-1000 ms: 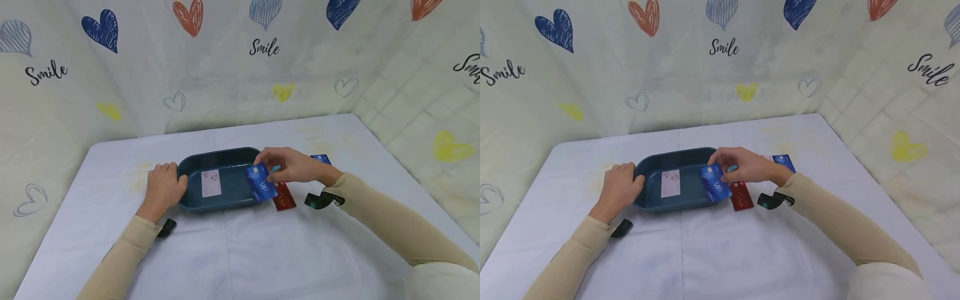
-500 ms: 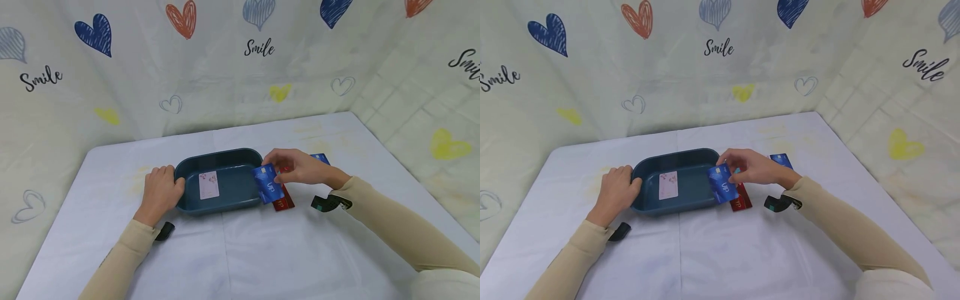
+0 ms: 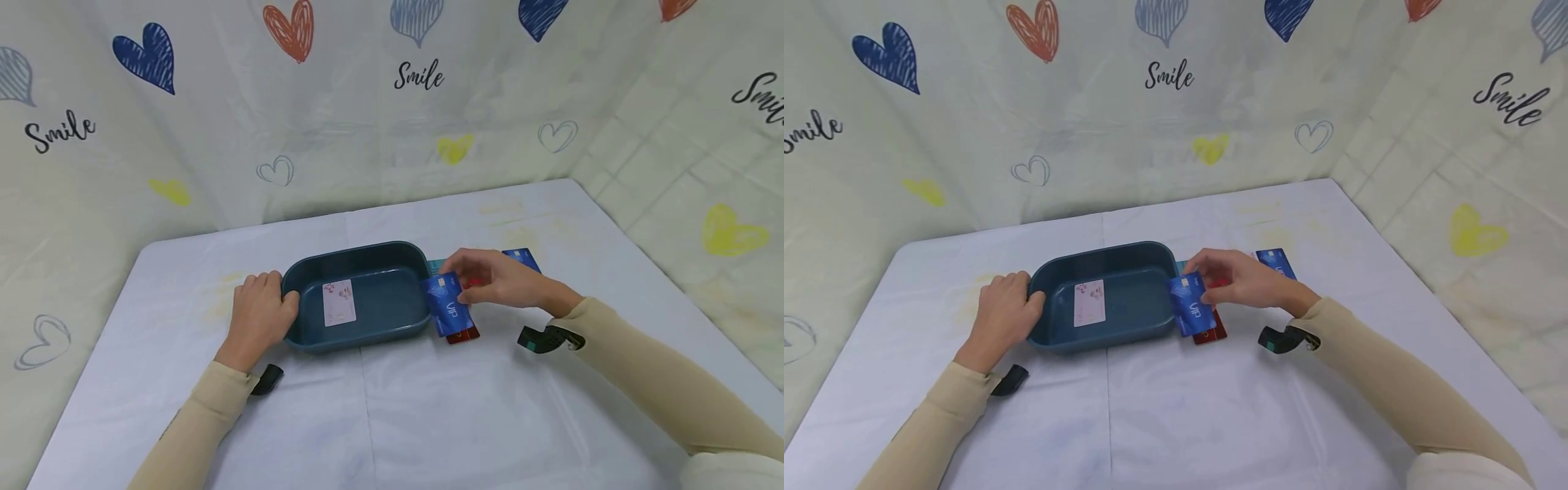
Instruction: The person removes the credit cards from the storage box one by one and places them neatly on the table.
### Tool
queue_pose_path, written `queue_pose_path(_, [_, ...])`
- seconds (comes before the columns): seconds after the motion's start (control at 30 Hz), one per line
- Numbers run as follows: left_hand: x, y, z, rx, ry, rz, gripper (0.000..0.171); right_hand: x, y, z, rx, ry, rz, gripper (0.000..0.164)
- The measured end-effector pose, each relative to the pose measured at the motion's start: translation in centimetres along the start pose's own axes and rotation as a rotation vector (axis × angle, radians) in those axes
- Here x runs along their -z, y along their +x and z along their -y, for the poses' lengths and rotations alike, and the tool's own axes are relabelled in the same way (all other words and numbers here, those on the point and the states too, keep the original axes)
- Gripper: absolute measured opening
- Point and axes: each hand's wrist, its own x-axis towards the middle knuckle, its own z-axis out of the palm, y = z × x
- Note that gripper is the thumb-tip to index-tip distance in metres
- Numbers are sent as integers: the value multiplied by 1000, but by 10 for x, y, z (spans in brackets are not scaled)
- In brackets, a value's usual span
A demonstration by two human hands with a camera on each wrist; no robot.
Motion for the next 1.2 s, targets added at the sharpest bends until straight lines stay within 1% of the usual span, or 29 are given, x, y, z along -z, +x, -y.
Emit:
queue_pose_path(0.17, [0,0,0,9,4,12,31,2,-7,-10,-28,-28,-46,39])
queue_pose_path(0.3, [0,-1,0,19,0,23,33,4,-12,-19,-38,-41,-62,38])
queue_pose_path(0.57, [-1,0,1,16,-3,23,33,7,-19,-30,-82,-46,-117,39])
queue_pose_path(0.87, [-1,0,0,18,-2,23,31,12,-24,-45,-100,-19,-124,40])
queue_pose_path(1.1, [-1,0,-1,20,-5,17,30,16,-29,-55,-123,-106,-161,41])
queue_pose_path(1.2, [-2,0,0,18,-6,15,30,17,-31,-59,-133,-117,-161,42])
